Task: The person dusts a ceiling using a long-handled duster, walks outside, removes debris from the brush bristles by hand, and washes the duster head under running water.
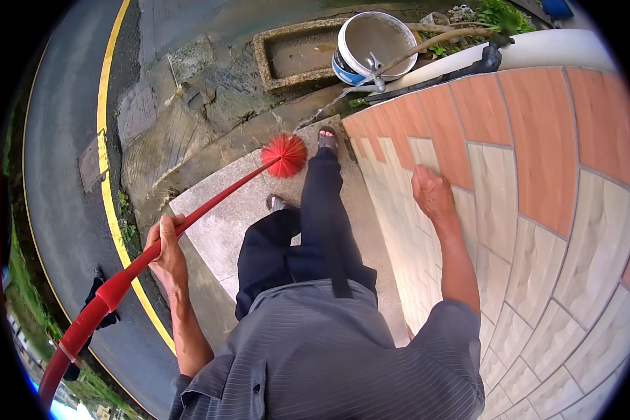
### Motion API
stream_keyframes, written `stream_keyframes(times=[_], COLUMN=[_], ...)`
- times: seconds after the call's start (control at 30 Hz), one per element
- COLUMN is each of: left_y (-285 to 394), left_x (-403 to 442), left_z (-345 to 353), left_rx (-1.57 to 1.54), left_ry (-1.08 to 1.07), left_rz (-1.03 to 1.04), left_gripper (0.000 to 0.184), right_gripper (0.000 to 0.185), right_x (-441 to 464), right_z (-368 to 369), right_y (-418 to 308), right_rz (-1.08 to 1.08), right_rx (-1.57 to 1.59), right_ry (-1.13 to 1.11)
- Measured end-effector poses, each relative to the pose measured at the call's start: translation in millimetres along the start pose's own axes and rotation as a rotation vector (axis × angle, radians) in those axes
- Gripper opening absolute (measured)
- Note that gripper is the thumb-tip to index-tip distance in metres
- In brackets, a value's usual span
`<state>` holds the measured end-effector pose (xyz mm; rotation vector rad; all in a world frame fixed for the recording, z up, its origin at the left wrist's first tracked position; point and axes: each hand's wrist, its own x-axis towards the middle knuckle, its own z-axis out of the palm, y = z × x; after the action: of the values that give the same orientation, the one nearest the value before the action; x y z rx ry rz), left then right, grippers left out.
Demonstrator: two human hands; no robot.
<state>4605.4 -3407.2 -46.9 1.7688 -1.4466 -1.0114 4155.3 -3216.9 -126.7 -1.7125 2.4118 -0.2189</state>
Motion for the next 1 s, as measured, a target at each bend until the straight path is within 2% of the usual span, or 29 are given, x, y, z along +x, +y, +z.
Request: stream_keyframes(times=[0.2, 0.3, 0.33, 0.43, 0.47, 0.57, 0.6, 0.63, 0.7, 0.73, 0.83, 0.87, 1.0], left_y=[37.3, 42.5, 42.4, 17.1, 9.3, 3.0, 9.6, 20.1, 16.8, 14.1, 31.9, 38.6, 23.8], left_x=[-15.6, -29.5, -34.8, -40.0, -40.9, -39.5, -38.6, -37.8, -31.7, -28.6, -33.6, -36.2, -40.4], left_z=[3.8, 3.3, 3.1, 11.8, 11.6, 16.0, 9.6, 1.8, -5.4, -8.9, -16.0, -19.3, -7.3], left_rx=[0.063, 0.094, 0.096, -0.131, -0.141, -0.186, -0.117, -0.016, -0.027, -0.008, 0.058, 0.060, 0.148], left_ry=[0.228, 0.323, 0.324, 0.276, 0.173, -0.162, -0.299, -0.407, -0.531, -0.556, -0.384, -0.311, -0.255], left_rz=[0.053, 0.101, 0.127, 0.218, 0.190, -0.125, -0.127, -0.115, -0.029, -0.036, 0.075, 0.060, 0.052], left_gripper=[0.064, 0.064, 0.059, 0.054, 0.042, 0.032, 0.022, 0.021, 0.021, 0.017, 0.011, 0.010, 0.014], right_gripper=[0.011, 0.011, 0.011, 0.011, 0.011, 0.010, 0.011, 0.011, 0.011, 0.011, 0.011, 0.011, 0.010], right_x=[1.0, 1.1, 1.4, 3.3, 3.6, -0.5, 1.4, 3.9, 4.3, 3.7, 3.4, 3.2, 2.8], right_z=[3.0, 0.9, 1.1, -0.5, 0.2, 0.3, -1.0, -1.9, -0.4, 0.2, -2.0, -3.4, -4.2], right_y=[5.7, 7.0, 5.8, 4.3, 5.8, 9.2, 8.8, 8.5, 9.6, 9.8, 8.7, 6.2, 5.2], right_rz=[-0.006, -0.013, -0.015, -0.028, -0.032, -0.035, -0.043, -0.051, -0.052, -0.050, -0.039, -0.039, -0.047], right_rx=[-0.045, -0.053, -0.056, -0.040, -0.037, -0.029, -0.027, -0.026, -0.020, -0.017, -0.019, -0.010, -0.003], right_ry=[-0.089, -0.102, -0.109, -0.107, -0.118, -0.155, -0.165, -0.175, -0.174, -0.176, -0.194, -0.189, -0.177])
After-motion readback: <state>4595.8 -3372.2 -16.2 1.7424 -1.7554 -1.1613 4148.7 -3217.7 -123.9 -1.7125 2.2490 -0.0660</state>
